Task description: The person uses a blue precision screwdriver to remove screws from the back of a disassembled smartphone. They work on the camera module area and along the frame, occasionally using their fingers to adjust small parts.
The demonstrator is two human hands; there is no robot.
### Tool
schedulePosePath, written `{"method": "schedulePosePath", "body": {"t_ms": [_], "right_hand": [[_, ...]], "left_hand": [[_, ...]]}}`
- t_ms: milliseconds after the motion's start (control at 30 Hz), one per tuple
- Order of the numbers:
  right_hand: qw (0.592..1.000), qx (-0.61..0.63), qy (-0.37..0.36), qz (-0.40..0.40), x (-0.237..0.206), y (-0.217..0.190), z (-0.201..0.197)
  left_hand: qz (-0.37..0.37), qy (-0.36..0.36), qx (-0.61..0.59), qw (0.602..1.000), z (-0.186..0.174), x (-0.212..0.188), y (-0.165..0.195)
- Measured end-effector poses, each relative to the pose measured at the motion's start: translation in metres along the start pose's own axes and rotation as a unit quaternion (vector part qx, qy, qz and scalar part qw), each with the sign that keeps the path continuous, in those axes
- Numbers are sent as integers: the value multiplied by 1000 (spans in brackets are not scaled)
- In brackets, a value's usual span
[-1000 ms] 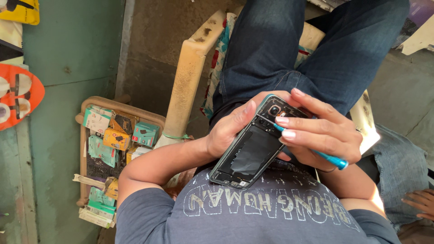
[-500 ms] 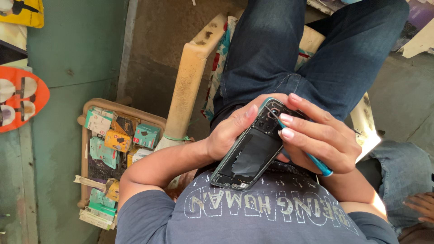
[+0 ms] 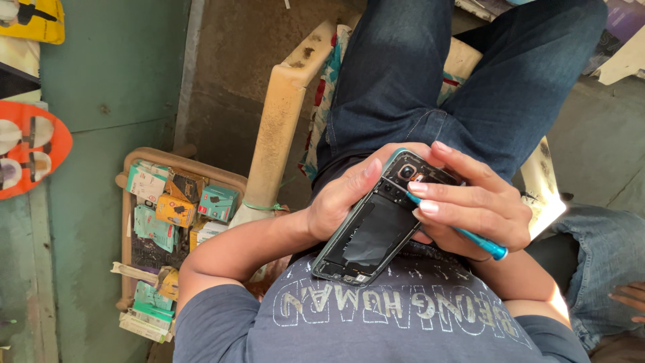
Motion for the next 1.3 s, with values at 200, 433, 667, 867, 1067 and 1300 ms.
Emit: {"method": "schedulePosePath", "body": {"t_ms": [200,433,667,867,1067,1300], "right_hand": [[999,-28,-26,36,4,-3,2],[995,-76,-20,60,3,-5,4],[998,-51,15,33,-9,-2,4],[999,-5,48,-6,-16,1,2],[1000,-17,7,20,-8,-1,2],[997,-42,-5,58,-2,-6,4]], "left_hand": [[8,9,-23,1000,-5,1,-2],[-7,12,-19,1000,-6,0,0],[-8,6,-13,1000,-2,-1,1],[3,6,20,1000,0,-3,1],[-3,5,-7,1000,-2,-2,0],[-10,8,-13,1000,-2,-2,0]]}}
Point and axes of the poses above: each hand's wrist, its own x-axis towards the middle knuckle, its own z-axis out of the palm, y = z × x, the point moved 5 cm from there along x, towards the middle knuckle, and after that the axes turned 14 degrees about -z, right-handed, at the moved point
